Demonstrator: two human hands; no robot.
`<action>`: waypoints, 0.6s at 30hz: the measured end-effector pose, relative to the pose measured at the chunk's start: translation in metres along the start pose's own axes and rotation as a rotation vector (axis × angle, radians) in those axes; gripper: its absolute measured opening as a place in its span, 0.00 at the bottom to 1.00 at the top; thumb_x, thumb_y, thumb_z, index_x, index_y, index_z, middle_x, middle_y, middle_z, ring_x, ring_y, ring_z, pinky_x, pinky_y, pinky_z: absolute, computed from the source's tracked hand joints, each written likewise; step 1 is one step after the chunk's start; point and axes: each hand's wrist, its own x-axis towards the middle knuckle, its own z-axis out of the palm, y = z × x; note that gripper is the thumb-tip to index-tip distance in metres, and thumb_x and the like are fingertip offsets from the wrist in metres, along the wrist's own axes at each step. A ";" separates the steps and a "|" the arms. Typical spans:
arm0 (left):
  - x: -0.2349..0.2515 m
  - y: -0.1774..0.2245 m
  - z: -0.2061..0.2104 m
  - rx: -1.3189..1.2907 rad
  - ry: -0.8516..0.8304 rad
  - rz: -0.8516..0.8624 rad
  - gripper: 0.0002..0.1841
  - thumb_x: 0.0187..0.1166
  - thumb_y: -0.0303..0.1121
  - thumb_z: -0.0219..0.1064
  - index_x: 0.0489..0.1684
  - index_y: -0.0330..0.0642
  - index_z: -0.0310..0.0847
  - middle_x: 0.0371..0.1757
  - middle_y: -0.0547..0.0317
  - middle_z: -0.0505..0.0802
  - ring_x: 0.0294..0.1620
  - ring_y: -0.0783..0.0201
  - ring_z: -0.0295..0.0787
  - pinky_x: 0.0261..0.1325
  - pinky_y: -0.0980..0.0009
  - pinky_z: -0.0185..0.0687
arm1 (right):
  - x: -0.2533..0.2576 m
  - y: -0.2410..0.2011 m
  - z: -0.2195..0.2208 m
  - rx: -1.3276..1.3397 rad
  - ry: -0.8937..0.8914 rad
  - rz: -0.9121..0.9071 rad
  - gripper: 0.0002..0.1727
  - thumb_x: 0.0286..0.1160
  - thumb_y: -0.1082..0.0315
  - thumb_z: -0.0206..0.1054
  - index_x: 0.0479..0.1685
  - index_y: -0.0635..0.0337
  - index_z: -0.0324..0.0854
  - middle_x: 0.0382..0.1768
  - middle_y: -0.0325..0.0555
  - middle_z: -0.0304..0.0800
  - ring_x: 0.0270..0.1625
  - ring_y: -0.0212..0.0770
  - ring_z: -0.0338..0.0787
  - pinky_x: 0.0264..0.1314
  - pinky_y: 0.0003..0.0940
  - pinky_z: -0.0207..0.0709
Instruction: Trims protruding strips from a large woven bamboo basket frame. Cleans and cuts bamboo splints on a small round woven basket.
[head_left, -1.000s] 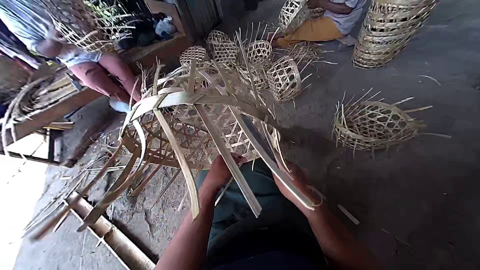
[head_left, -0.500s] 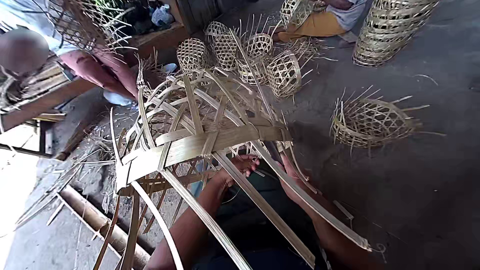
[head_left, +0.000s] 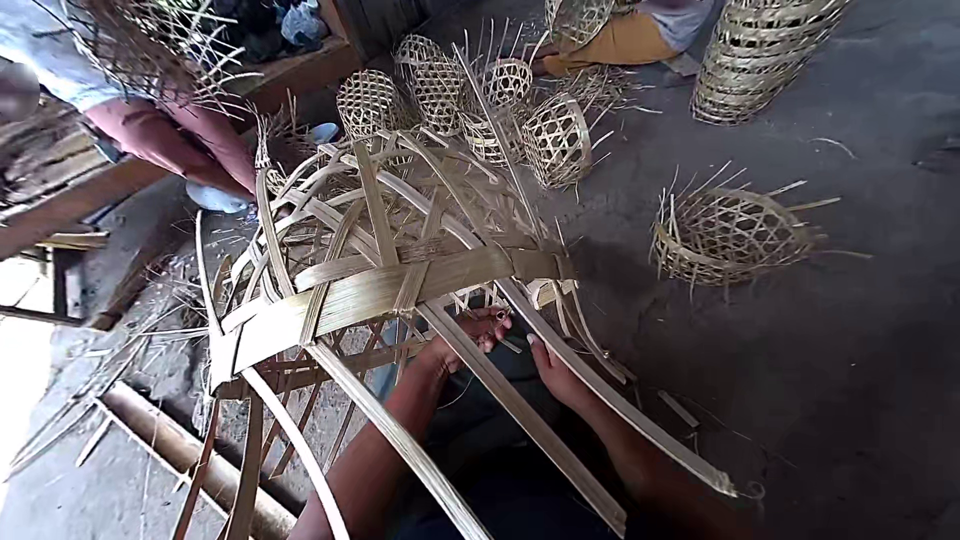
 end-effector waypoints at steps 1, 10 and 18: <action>0.000 0.001 0.001 0.022 -0.002 0.002 0.08 0.89 0.28 0.55 0.49 0.39 0.82 0.29 0.66 0.87 0.21 0.77 0.80 0.27 0.83 0.79 | 0.007 -0.004 0.001 -0.017 -0.023 0.011 0.27 0.93 0.59 0.47 0.77 0.72 0.72 0.60 0.67 0.89 0.65 0.58 0.90 0.73 0.53 0.77; -0.026 0.001 0.006 0.140 -0.099 0.154 0.08 0.88 0.32 0.54 0.45 0.44 0.80 0.34 0.67 0.90 0.30 0.74 0.87 0.39 0.76 0.87 | 0.041 -0.007 -0.001 0.148 -0.140 0.072 0.27 0.93 0.60 0.49 0.78 0.74 0.69 0.61 0.68 0.86 0.66 0.56 0.87 0.75 0.50 0.75; -0.037 0.041 0.016 0.595 0.227 -0.049 0.16 0.94 0.34 0.50 0.55 0.36 0.84 0.34 0.63 0.95 0.18 0.78 0.81 0.21 0.81 0.75 | 0.025 -0.052 -0.054 -0.141 -0.151 0.123 0.27 0.95 0.57 0.46 0.84 0.62 0.66 0.55 0.65 0.89 0.62 0.61 0.90 0.68 0.57 0.78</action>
